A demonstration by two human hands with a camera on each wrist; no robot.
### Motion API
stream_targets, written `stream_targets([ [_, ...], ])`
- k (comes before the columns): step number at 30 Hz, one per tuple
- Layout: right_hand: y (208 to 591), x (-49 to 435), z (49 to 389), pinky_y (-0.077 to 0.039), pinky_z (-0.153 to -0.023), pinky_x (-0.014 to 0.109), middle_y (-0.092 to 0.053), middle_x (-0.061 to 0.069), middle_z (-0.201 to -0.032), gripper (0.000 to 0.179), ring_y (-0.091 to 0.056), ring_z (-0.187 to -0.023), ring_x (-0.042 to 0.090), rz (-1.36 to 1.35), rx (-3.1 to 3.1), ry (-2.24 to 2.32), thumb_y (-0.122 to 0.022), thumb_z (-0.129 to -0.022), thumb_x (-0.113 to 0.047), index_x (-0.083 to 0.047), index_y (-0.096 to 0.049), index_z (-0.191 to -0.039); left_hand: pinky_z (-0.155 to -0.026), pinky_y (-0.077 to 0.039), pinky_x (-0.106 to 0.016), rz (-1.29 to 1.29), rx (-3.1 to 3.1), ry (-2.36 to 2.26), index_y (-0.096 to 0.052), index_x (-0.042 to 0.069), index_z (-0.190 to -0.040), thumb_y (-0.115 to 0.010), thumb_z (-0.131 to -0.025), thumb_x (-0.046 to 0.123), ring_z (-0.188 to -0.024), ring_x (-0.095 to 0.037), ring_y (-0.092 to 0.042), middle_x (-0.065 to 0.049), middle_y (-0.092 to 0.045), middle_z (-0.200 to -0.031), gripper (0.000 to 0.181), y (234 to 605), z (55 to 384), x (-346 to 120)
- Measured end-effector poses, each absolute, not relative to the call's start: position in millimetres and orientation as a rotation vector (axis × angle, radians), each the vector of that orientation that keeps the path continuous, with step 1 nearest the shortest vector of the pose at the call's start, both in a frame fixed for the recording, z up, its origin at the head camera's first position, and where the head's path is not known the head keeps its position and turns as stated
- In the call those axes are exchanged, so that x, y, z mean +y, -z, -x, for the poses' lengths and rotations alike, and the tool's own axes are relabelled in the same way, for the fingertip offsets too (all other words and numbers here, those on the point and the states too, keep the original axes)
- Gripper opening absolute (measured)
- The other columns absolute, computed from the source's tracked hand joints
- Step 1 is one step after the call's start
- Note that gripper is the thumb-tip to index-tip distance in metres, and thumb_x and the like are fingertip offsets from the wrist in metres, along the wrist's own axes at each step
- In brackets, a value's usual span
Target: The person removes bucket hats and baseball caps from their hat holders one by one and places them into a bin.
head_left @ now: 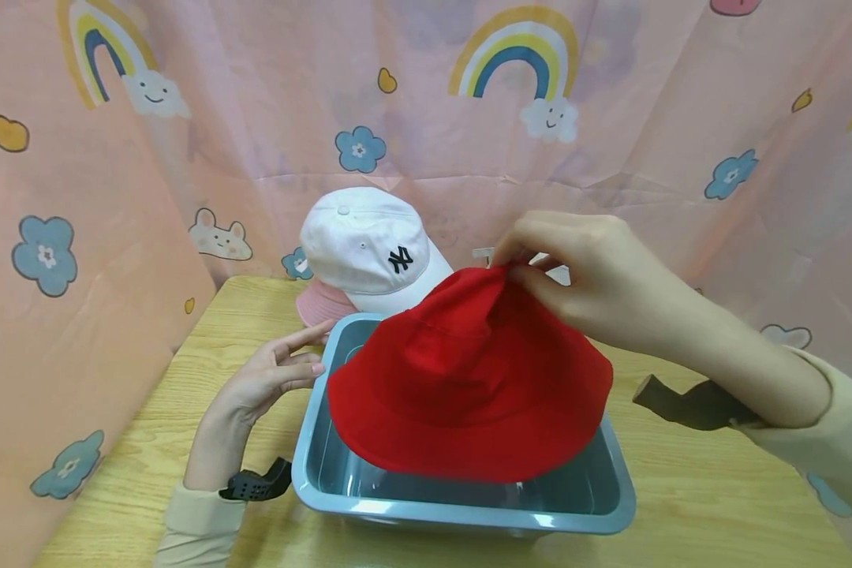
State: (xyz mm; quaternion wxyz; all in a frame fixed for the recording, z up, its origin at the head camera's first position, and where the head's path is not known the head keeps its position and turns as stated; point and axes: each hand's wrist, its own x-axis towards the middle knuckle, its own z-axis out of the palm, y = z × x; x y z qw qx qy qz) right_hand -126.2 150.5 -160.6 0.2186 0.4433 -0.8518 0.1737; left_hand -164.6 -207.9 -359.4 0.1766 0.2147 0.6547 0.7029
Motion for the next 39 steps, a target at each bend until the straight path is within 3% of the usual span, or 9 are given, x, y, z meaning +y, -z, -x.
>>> stream_targets([
  [5,166.4,146.5,125.4,-0.057,-0.071,0.026,-0.067,-0.008,-0.091,0.025,-0.062,-0.084,0.004,-1.213,-2.38,-0.446,-0.068,-0.08,0.007,-0.015,-0.068,-0.092,-0.082,-0.056,-0.025,-0.608,1.836,-1.999,-0.025,-0.005,-0.149,-0.053,-0.092,-0.002,-0.084,-0.008,-0.068,0.004,-0.069,-0.094,0.064,359.7,164.8,-207.8],
  [14,178.3,143.1,133.1,-0.054,-0.069,0.029,-0.068,-0.007,-0.09,0.026,-0.062,-0.085,0.006,-1.233,-2.376,-0.438,-0.068,-0.079,0.009,-0.015,-0.069,-0.09,-0.083,-0.056,-0.026,-0.637,1.817,-2.009,-0.024,-0.006,-0.149,-0.053,-0.092,-0.003,-0.085,-0.007,-0.069,0.005,-0.069,-0.097,0.064,361.4,166.9,-209.2],
  [39,230.0,138.5,146.0,-0.054,-0.07,0.026,-0.066,-0.005,-0.082,0.021,-0.061,-0.076,0.007,-1.25,-2.538,-0.412,-0.064,-0.08,0.007,-0.013,-0.065,-0.088,-0.083,-0.055,-0.025,-0.616,1.854,-2.008,-0.027,-0.003,-0.149,-0.055,-0.091,-0.001,-0.086,-0.007,-0.068,-0.002,-0.056,-0.118,0.064,362.3,165.8,-208.0],
])
